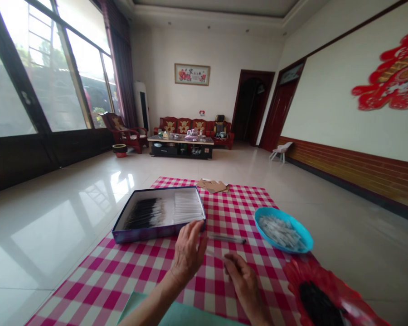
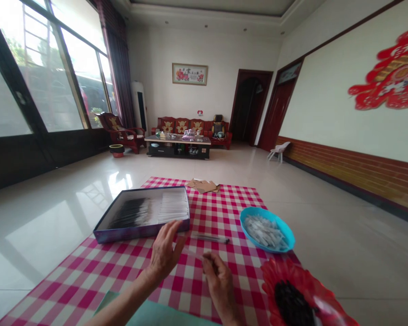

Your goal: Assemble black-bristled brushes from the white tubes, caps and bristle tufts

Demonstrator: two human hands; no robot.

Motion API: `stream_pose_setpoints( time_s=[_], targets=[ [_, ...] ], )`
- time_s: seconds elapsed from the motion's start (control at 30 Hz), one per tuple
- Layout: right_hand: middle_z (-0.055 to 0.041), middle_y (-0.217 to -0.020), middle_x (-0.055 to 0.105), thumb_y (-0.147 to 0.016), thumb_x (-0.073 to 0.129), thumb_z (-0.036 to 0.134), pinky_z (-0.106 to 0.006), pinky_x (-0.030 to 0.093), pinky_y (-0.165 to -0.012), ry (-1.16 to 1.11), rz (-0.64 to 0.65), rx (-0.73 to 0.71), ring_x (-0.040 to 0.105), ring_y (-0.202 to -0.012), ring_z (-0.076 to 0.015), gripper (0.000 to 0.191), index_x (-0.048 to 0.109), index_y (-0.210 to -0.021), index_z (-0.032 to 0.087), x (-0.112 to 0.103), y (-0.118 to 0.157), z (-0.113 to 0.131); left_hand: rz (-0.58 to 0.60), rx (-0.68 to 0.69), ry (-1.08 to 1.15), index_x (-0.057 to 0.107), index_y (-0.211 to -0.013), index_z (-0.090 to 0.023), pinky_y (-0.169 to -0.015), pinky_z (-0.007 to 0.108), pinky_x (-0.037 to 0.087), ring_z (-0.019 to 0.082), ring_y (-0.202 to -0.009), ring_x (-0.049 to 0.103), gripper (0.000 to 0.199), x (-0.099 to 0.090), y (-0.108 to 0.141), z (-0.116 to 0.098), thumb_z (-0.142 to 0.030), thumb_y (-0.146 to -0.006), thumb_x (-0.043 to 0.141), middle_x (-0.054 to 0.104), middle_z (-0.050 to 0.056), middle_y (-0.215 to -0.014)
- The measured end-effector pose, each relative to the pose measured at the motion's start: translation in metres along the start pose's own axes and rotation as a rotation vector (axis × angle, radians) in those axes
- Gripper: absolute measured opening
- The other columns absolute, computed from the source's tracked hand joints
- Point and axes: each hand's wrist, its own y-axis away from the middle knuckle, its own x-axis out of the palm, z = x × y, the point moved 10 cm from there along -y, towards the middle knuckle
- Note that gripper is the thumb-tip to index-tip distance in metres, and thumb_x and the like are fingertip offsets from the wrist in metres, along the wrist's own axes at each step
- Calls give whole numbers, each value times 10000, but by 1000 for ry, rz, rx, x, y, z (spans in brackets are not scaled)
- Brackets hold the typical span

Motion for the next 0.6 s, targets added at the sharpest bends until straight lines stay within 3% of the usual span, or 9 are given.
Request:
stream_pose_setpoints(
  time_s=[0.1,0.2,0.33,0.5,0.6],
  targets=[
    [36,-578,557,-709,668,486,-219,397,-476,-11,9,-20,475,-511,-119,329,659,-844,186,0,2,6,338,299,-252,575,-1070,-209,-864,410,371,247,-938,522,237,29,15,-37,-289,-883,453,595,98,-997],
    [25,-606,590,-721,663,485,-223,414,-505,-45,24,-12,498,-527,-121,333,653,-864,184,0,3,6,546,295,-378,574,-940,-203,-667,311,400,196,-747,531,170,54,27,-33,-253,-900,416,588,53,-815],
    [-25,-703,671,-757,596,552,-243,439,-502,-156,-8,94,583,-585,-158,462,644,-1020,175,-5,0,-7,532,302,-478,557,-898,-218,-622,283,373,185,-749,504,184,63,28,-25,-218,-927,376,554,35,-805],
    [-31,-625,668,-688,666,553,-228,415,-473,-223,-36,153,578,-549,-146,424,715,-814,151,-6,-3,-11,449,345,-526,528,-1065,-228,-739,333,392,201,-833,476,213,65,31,-33,-193,-931,366,541,52,-923],
    [-50,-773,721,-632,719,525,-238,459,-524,-328,-111,211,636,-651,-172,390,716,-816,180,-10,-1,-21,437,340,-506,504,-1126,-215,-746,338,395,205,-842,471,252,71,37,-34,-167,-928,355,545,61,-952]
  ],
)
